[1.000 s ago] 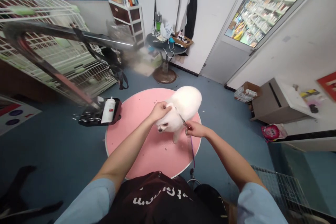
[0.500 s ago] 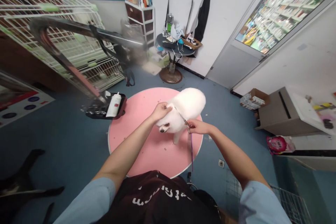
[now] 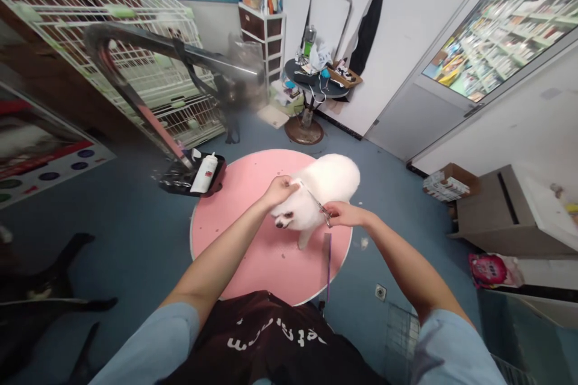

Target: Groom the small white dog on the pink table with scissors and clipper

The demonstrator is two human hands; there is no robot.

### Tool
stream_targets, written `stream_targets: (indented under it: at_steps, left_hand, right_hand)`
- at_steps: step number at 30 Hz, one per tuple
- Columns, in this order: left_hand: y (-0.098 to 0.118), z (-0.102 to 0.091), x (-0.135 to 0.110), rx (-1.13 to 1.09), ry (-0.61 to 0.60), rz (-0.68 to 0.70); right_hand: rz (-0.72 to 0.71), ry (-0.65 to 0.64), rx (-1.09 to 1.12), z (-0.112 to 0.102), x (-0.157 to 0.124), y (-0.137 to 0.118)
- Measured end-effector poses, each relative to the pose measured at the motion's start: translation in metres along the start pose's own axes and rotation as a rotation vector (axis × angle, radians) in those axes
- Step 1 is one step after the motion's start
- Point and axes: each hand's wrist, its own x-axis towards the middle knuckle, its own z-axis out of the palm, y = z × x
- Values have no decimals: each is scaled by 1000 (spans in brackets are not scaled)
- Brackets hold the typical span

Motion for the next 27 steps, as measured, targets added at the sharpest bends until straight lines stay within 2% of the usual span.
stream_targets:
  at_steps: [9, 14, 17, 23, 27]
  left_hand:
    - [-2, 1, 1, 6, 23, -27]
    - [-1, -1, 1, 1, 22, -32]
    - [0, -3, 1, -15, 26, -15]
    - [2, -9, 0, -12, -33, 16]
    - [0, -11, -1, -20, -69, 40]
  right_hand:
    - [-37, -15, 9, -5, 6, -10]
    - [-44, 12, 15, -3, 8, -2]
    - [-28, 89, 14, 7, 3, 10]
    - [-27, 364, -142, 47, -9, 29]
    - [-32, 379, -194, 59, -11, 30]
